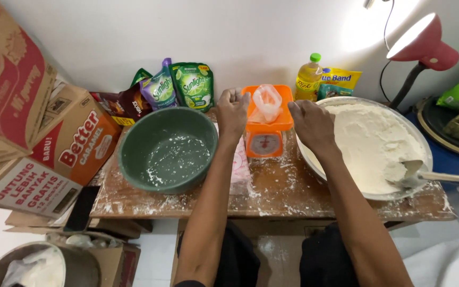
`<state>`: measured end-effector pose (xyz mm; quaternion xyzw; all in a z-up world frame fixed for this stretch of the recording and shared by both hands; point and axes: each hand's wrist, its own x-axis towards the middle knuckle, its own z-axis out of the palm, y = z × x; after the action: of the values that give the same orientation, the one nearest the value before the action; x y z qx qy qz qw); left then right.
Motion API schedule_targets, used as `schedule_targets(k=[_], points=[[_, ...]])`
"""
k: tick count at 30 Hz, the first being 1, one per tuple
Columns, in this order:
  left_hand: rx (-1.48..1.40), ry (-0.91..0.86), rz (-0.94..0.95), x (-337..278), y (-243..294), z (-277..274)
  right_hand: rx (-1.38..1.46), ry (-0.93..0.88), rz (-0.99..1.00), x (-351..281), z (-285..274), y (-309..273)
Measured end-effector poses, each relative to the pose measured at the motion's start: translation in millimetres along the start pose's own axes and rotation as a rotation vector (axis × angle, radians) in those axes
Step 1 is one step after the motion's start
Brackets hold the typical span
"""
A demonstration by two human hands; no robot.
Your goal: Measuring flour using a scoop and a scale, then placing it into small plastic bags for packaging.
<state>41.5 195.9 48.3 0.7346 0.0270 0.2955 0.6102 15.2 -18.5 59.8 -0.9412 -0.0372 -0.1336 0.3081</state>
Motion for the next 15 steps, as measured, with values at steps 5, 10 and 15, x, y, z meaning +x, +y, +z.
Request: schedule_targets(k=[5,10,15], points=[[0.025,-0.009,-0.062,-24,-27,-16,-0.073,0.027,0.02,-28,5,28],[-0.002,-0.023,-0.192,-54,-41,-33,-0.046,0.105,0.006,-54,17,54],[-0.149,-0.03,-0.34,-92,-36,-44,-0.149,0.132,-0.13,-66,20,79]])
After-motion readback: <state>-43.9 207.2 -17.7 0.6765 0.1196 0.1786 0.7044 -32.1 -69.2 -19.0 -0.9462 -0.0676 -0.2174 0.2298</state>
